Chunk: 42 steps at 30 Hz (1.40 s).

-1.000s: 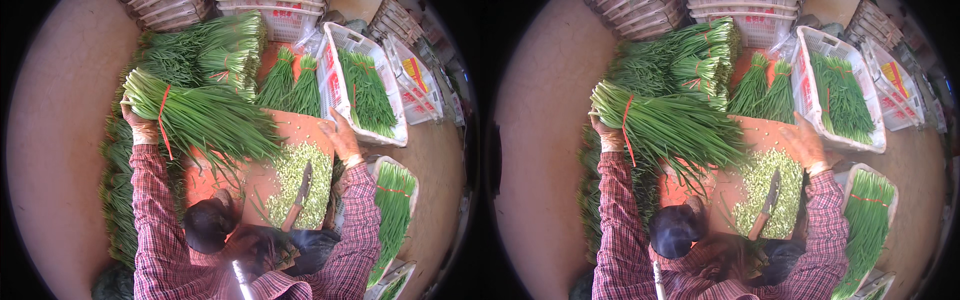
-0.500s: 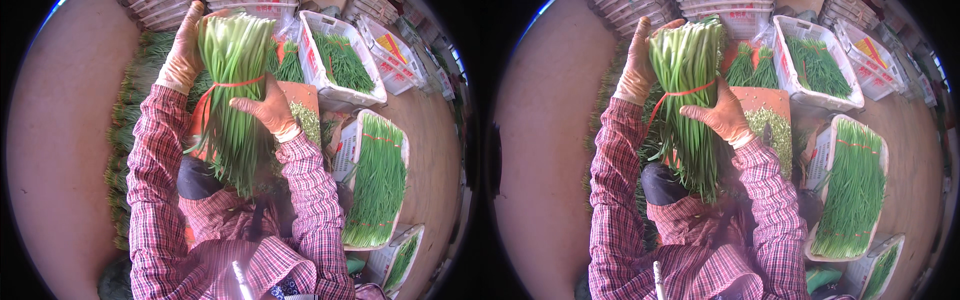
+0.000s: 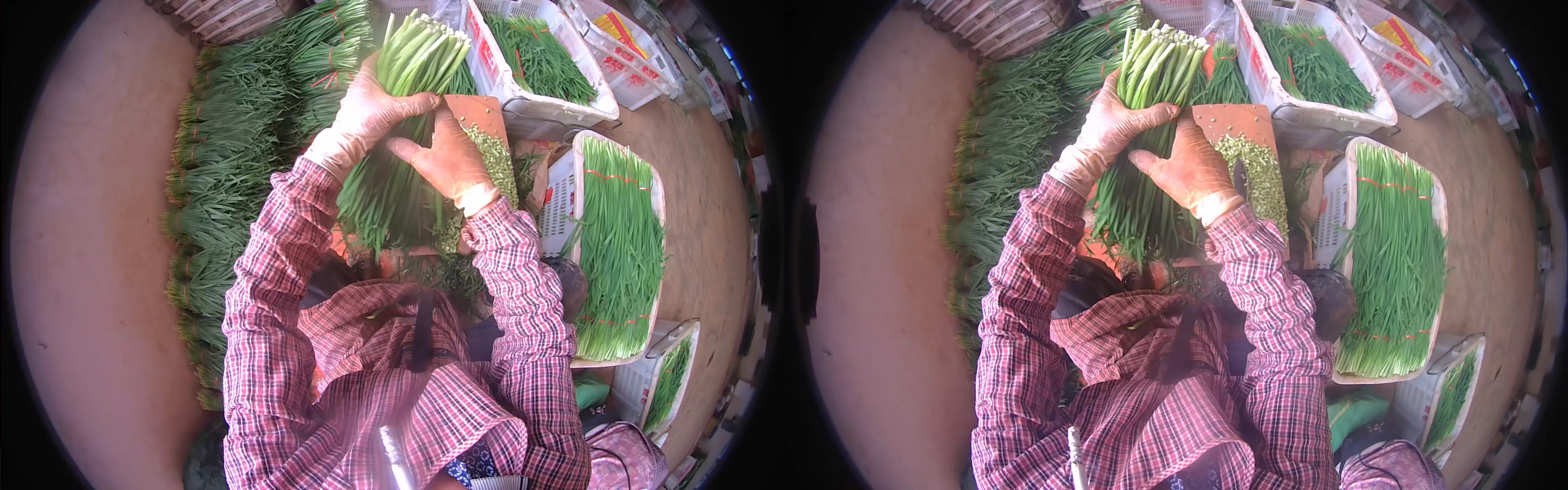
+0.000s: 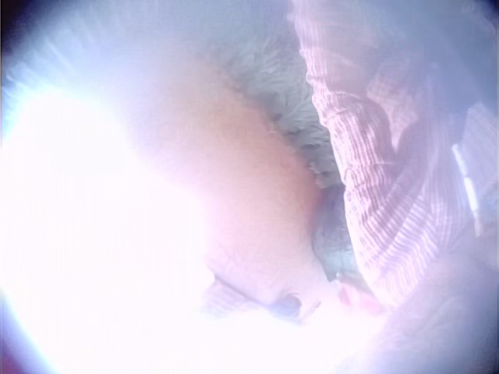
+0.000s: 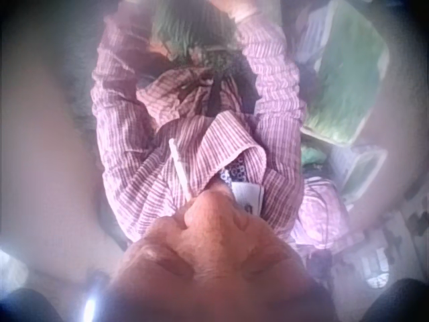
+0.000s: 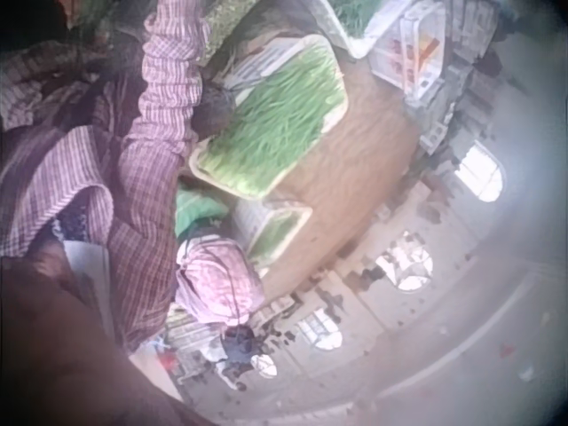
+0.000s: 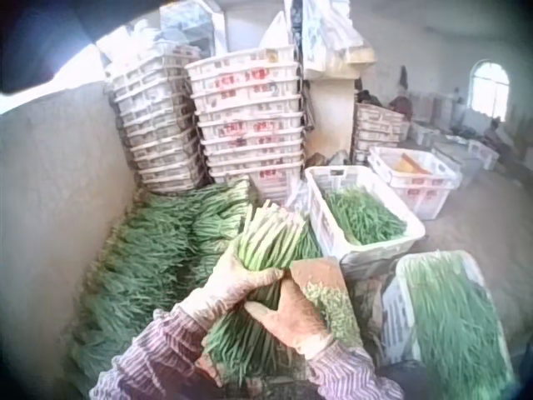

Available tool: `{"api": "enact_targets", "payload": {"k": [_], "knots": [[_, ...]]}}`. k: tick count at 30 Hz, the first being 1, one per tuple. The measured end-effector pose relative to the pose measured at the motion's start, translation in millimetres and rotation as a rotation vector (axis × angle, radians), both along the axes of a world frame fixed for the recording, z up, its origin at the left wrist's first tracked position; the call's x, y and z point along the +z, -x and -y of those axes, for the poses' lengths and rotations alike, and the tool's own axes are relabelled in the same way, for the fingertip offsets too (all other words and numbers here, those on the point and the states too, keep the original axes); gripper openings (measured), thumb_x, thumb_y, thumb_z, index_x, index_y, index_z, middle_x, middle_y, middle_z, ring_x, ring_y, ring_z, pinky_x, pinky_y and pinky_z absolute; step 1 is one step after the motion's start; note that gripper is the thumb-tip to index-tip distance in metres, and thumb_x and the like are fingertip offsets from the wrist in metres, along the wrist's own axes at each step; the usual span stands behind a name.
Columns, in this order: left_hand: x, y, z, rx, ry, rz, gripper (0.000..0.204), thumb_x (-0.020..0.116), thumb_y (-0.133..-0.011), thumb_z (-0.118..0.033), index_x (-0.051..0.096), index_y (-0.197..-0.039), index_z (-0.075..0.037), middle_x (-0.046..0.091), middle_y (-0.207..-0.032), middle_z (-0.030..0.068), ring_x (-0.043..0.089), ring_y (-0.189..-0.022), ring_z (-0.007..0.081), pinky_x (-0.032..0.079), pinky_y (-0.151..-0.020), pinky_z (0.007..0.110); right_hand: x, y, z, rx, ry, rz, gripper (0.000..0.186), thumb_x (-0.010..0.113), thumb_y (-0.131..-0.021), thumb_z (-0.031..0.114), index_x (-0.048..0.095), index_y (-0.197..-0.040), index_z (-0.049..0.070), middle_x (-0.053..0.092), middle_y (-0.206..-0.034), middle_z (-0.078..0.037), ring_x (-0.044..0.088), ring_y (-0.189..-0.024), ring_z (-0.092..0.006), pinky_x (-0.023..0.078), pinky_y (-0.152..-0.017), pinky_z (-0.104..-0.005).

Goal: The person bundles green chives by hand, secures them with red ties, trims the ends with a knife on a wooden board, and places the bundles into plastic crates.

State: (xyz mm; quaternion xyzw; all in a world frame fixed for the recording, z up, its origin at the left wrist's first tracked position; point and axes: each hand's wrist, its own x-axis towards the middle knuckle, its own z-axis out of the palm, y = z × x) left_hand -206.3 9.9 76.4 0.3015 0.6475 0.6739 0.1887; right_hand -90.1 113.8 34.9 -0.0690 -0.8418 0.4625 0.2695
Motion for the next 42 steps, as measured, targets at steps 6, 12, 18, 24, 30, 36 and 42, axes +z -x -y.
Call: {"api": "enact_targets", "payload": {"k": [6,12,18,24,30,36,42], "knots": [[25.0,18.7,12.0,-0.278,0.244,-0.128,0.100,0.092,-0.067,-0.010,0.033,-0.146,0.004,0.059,-0.132,0.0101,0.057,-0.121,0.0178,0.046,-0.106,0.033,-52.7,-61.0,-45.3,-0.053,-0.016,0.715,0.070,0.065,-0.091,0.047,0.048,-0.140,-0.001,0.064,-0.126,-0.021,0.064,-0.114,-0.0340,0.047,-0.101,-0.0394],[-25.5,16.9,-3.5,-0.355,0.887,-0.651,0.090,0.089,-0.060,-0.027,0.050,-0.138,-0.005,0.067,-0.119,0.0176,0.065,-0.113,0.0285,0.050,-0.098,0.038,-142.2,-103.6,-18.0,-0.350,-0.198,1.047,0.090,0.073,-0.082,0.048,0.032,-0.150,0.005,0.054,-0.123,-0.022,0.065,-0.107,-0.0364,0.054,-0.087,-0.0468],[-106.5,-13.8,-22.9,-0.613,1.035,-0.644,0.094,0.090,-0.056,-0.040,0.052,-0.135,-0.006,0.068,-0.113,0.0209,0.066,-0.108,0.0372,0.051,-0.093,0.044,-202.1,-119.7,-33.2,-0.503,0.133,0.742,0.069,0.064,-0.092,0.031,0.037,-0.148,0.002,0.061,-0.115,-0.022,0.067,-0.102,-0.0332,0.055,-0.085,-0.0424],[-133.4,-38.7,-31.0,-0.573,1.291,-0.646,0.109,0.091,-0.054,-0.043,0.042,-0.142,-0.001,0.061,-0.124,0.0262,0.061,-0.115,0.0395,0.050,-0.095,0.046,-178.4,-137.8,-38.0,-0.495,0.524,0.693,0.050,0.059,-0.091,0.024,0.053,-0.135,-0.001,0.069,-0.108,-0.020,0.067,-0.101,-0.0341,0.050,-0.089,-0.0412],[-155.3,-82.5,-46.6,-0.419,1.205,-0.887,0.132,0.094,-0.048,-0.048,0.029,-0.149,0.006,0.047,-0.141,0.0269,0.052,-0.126,0.0392,0.046,-0.103,0.046,-138.7,-161.3,-19.6,-0.511,0.418,0.389,0.056,0.064,-0.091,0.017,0.047,-0.141,-0.001,0.069,-0.109,-0.015,0.068,-0.099,-0.0270,0.053,-0.085,-0.0388],[-144.4,-86.2,-80.1,-0.547,1.564,-0.916,0.137,0.091,-0.049,-0.061,0.028,-0.149,0.008,0.060,-0.122,0.0202,0.064,-0.110,0.0315,0.054,-0.091,0.041,-119.2,-198.7,8.9,-0.512,0.282,0.579,0.025,0.060,-0.096,0.028,0.054,-0.111,0.010,0.069,-0.095,-0.016,0.067,-0.084,-0.0408,0.052,-0.073,-0.0489],[-154.4,-92.5,-84.0,-0.538,1.564,-1.025,0.123,0.086,-0.053,-0.064,0.039,-0.141,0.007,0.064,-0.111,0.0187,0.066,-0.101,0.0305,0.054,-0.087,0.041,-122.8,-202.9,33.8,-0.465,0.274,0.661,0.034,0.062,-0.095,0.030,0.052,-0.119,0.009,0.070,-0.105,-0.016,0.068,-0.090,-0.0397,0.055,-0.076,-0.0479]]}}
